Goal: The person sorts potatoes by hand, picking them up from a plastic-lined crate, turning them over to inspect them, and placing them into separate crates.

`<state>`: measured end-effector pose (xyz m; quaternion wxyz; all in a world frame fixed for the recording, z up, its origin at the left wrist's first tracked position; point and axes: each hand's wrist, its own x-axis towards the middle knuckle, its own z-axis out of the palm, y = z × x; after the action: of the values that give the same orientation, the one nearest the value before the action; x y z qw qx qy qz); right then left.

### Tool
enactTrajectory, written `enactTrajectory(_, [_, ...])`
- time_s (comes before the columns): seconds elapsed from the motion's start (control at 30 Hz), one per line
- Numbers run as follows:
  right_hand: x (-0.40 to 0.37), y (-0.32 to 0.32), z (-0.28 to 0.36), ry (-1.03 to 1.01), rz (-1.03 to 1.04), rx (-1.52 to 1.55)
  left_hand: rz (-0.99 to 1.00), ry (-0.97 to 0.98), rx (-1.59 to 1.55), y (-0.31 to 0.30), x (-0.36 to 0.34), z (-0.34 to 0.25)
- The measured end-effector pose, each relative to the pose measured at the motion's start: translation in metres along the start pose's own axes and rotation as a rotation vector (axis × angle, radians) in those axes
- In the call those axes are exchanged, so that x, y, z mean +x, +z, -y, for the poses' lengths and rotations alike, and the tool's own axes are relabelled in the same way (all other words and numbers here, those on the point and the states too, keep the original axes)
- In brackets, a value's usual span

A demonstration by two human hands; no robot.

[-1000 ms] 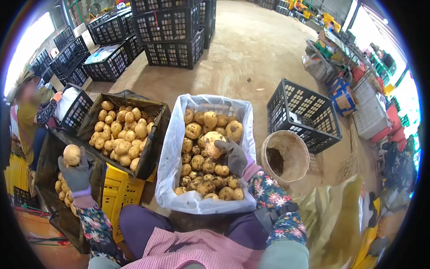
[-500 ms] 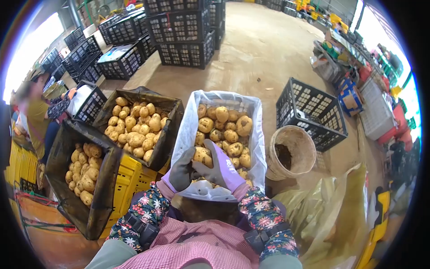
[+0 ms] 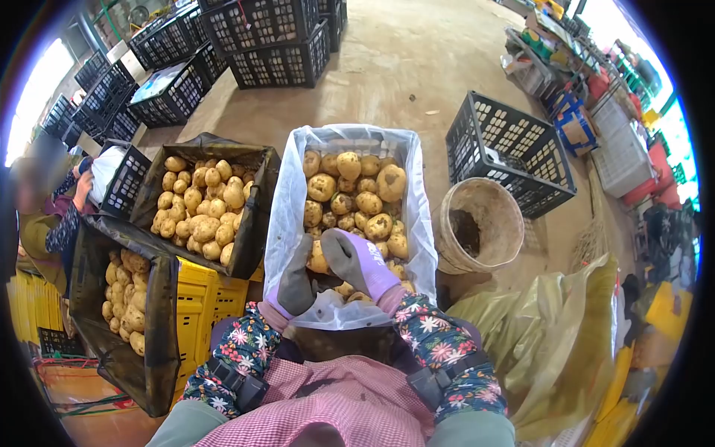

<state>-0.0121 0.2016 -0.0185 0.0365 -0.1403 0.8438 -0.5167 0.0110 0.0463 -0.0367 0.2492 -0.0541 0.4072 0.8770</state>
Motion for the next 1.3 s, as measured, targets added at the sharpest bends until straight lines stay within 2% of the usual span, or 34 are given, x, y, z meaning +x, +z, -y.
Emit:
enactTrajectory(0.03, [0.004,-0.001,-0.006,0.005,0.002,0.004,-0.005,-0.005,0.0,0.001,-0.004,0.001])
enactTrajectory(0.1, [0.011,-0.001,-0.028,0.382,0.041,0.073,0.015,-0.013,0.0,0.006,-0.011,-0.002])
enactTrajectory(0.13, [0.01,0.0,-0.035,0.389,-0.005,0.259,0.02,-0.016,0.007,0.005,-0.012,-0.002])
enactTrajectory(0.17, [0.01,-0.002,-0.031,0.385,-0.011,0.257,0.014,0.011,-0.019,0.003,-0.011,-0.001])
enactTrajectory(0.23, [0.01,-0.005,-0.019,0.283,-0.006,0.506,0.007,0.049,-0.053,0.005,-0.012,-0.001])
enactTrajectory(0.27, [0.005,0.002,-0.014,-0.123,-0.094,0.435,-0.066,0.121,0.022,0.009,-0.014,-0.002])
enactTrajectory(0.3, [0.004,0.004,-0.012,-0.127,-0.091,0.433,-0.137,0.192,0.098,0.011,-0.015,-0.003])
enactTrajectory(0.37, [0.0,0.007,-0.011,-0.049,-0.005,0.282,-0.112,0.182,0.104,0.008,-0.018,-0.002])
enactTrajectory(0.4, [0.004,0.0,-0.018,0.271,0.007,0.359,-0.055,0.136,0.026,0.004,-0.018,0.001])
enactTrajectory(0.43, [0.007,-0.001,-0.019,0.402,-0.046,0.579,0.001,0.09,-0.049,-0.001,-0.018,0.002])
enactTrajectory(0.5, [0.012,-0.002,-0.019,0.253,-0.045,0.447,0.039,0.049,-0.146,-0.008,-0.015,-0.001])
enactTrajectory(0.57, [0.0,0.011,-0.008,-0.143,-0.033,0.295,-0.101,0.02,-0.308,-0.016,-0.015,-0.001])
enactTrajectory(0.6, [-0.001,0.005,0.0,-0.178,0.11,-0.072,-0.022,-0.004,-0.318,-0.024,-0.008,0.002])
enactTrajectory(0.63, [-0.005,0.01,0.013,-0.137,0.131,-0.166,-0.029,0.0,-0.318,-0.03,-0.011,0.008])
enactTrajectory(0.7, [-0.004,0.007,0.016,-0.028,0.143,-0.031,0.066,0.278,0.19,-0.021,-0.022,0.01])
enactTrajectory(0.73, [-0.003,0.002,0.021,0.104,0.165,0.138,-0.034,0.004,-0.267,-0.018,-0.014,0.004])
enactTrajectory(0.77, [-0.003,0.001,0.021,0.106,0.162,0.136,-0.031,0.001,-0.268,-0.012,-0.014,0.002])
enactTrajectory(0.83, [-0.001,0.0,0.022,-0.018,0.162,0.075,-0.063,0.104,-0.084,0.0,-0.018,-0.004])
enactTrajectory(0.87, [-0.002,-0.001,0.022,-0.11,0.122,-0.097,-0.067,0.105,-0.087,0.002,-0.02,-0.006])
enactTrajectory(0.9, [-0.001,0.001,0.016,-0.106,0.122,-0.095,-0.082,0.094,0.055,0.004,-0.022,-0.007])
enactTrajectory(0.93, [0.0,0.003,0.004,-0.005,0.076,-0.087,-0.091,0.08,0.198,0.006,-0.022,-0.006])
enactTrajectory(1.0, [0.003,0.0,0.0,0.185,0.011,-0.007,-0.104,0.079,0.167,0.007,-0.023,-0.001])
enactTrajectory(1.03, [0.004,-0.001,-0.003,0.188,0.005,-0.008,-0.123,0.092,0.133,0.006,-0.022,0.002])
enactTrajectory(1.07, [0.007,0.001,-0.011,0.246,-0.005,0.22,-0.083,0.009,0.0,-0.005,-0.016,0.005])
enactTrajectory(1.1, [0.01,0.003,-0.02,0.302,-0.011,0.449,-0.083,0.011,-0.001,-0.007,-0.016,0.003])
enactTrajectory(1.13, [0.002,0.009,-0.035,0.021,0.042,0.334,-0.057,-0.011,-0.145,-0.007,-0.015,0.001])
enactTrajectory(1.17, [0.002,0.019,-0.03,-0.277,-0.009,0.099,-0.029,-0.03,-0.289,-0.006,-0.014,0.001])
enactTrajectory(1.2, [-0.003,0.019,-0.007,-0.24,-0.035,-0.105,-0.032,-0.023,-0.291,-0.007,-0.015,0.002])
enactTrajectory(1.23, [-0.009,0.016,0.016,-0.198,-0.066,-0.302,0.048,0.07,-0.228,-0.01,-0.018,0.005])
enactTrajectory(1.27, [-0.01,0.015,0.019,-0.192,-0.069,-0.292,0.127,0.152,-0.16,-0.013,-0.022,0.008])
enactTrajectory(1.3, [-0.009,0.011,0.02,-0.079,0.036,-0.265,0.212,0.229,-0.092,-0.016,-0.024,0.01])
